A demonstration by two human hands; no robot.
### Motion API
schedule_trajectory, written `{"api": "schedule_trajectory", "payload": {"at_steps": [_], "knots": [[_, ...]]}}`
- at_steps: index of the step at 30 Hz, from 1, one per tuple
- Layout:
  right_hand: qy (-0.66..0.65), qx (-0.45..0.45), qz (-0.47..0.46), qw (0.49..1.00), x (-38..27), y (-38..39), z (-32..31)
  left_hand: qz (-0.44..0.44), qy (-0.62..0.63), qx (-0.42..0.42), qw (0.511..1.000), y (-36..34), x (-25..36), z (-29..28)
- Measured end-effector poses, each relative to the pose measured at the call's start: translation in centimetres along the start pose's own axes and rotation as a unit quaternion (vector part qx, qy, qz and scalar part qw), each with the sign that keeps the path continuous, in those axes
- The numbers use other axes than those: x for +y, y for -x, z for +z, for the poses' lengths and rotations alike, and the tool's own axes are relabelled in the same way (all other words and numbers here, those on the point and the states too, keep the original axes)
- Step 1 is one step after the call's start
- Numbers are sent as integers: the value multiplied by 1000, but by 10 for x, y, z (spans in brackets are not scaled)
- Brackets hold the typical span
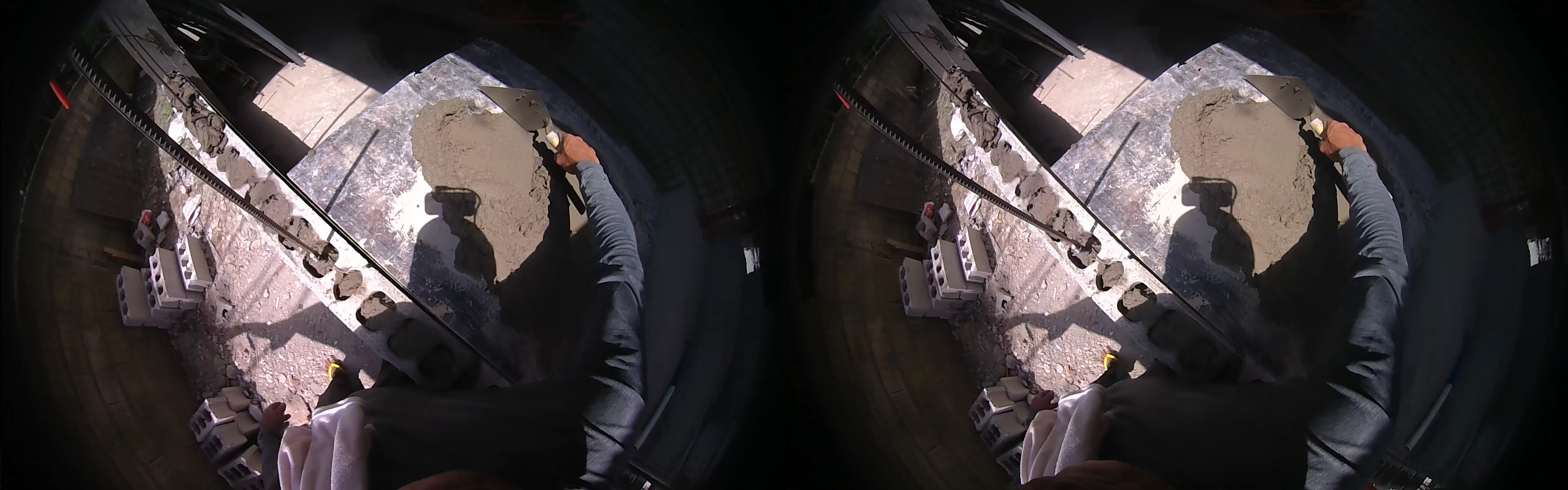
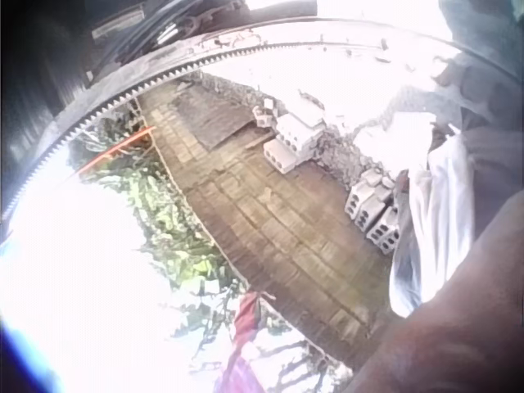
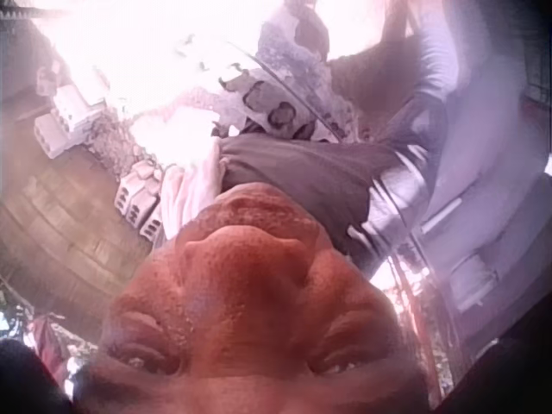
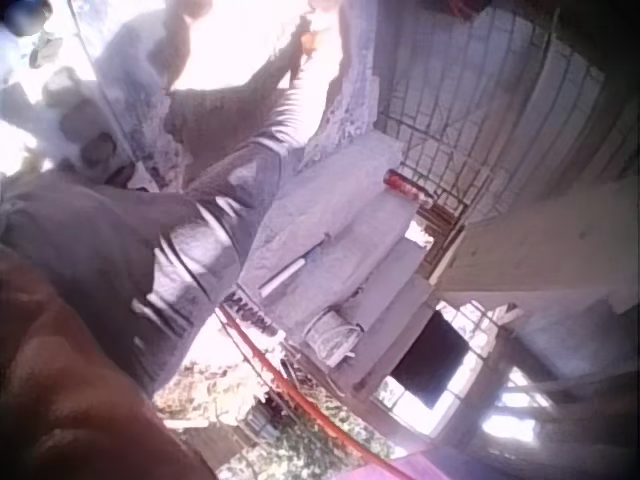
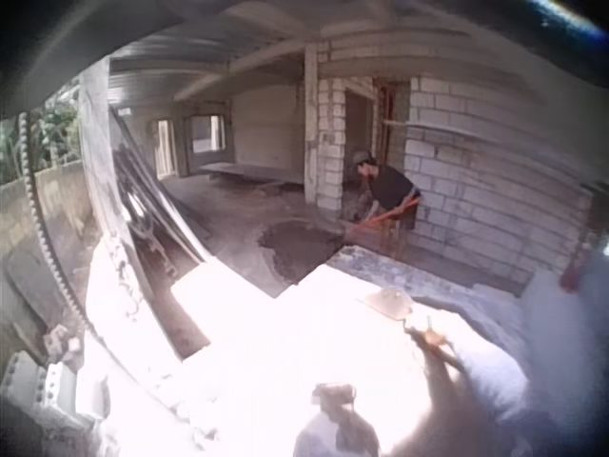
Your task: The person scoops mortar from a pile using a trowel and applies it to the top of a partially built concrete block wall. They repeatedly smooth the mortar along the wall's edge, preparing the surface for additional blocks.
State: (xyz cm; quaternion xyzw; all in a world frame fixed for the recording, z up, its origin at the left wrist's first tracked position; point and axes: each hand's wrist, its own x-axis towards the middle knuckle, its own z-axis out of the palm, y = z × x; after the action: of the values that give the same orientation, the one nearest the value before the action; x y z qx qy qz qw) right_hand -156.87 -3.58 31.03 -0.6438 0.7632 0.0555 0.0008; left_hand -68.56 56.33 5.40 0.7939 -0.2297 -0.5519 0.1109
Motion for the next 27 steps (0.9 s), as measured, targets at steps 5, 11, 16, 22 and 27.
{"api": "schedule_trajectory", "payload": {"at_steps": [5, 11, 16, 22, 27], "knots": [[19, -48, -119, 992, -87, -71, -31, 11, 121, 97, 988, -8, 55, 9], [80, -32, -284, 955, -128, -13, -28, 23, -9, 69, 997, -32, 51, -5], [139, -56, -300, 942, -79, 131, -61, -22, 32, 38, 999, -47, 78, 26], [130, 89, -268, 950, -17, 236, -56, -99, 175, -70, 977, -45, -20, 21], [27, 63, 59, 996, 103, 269, -19, -198, 160, -53, 966, -26, -47, 38]]}}
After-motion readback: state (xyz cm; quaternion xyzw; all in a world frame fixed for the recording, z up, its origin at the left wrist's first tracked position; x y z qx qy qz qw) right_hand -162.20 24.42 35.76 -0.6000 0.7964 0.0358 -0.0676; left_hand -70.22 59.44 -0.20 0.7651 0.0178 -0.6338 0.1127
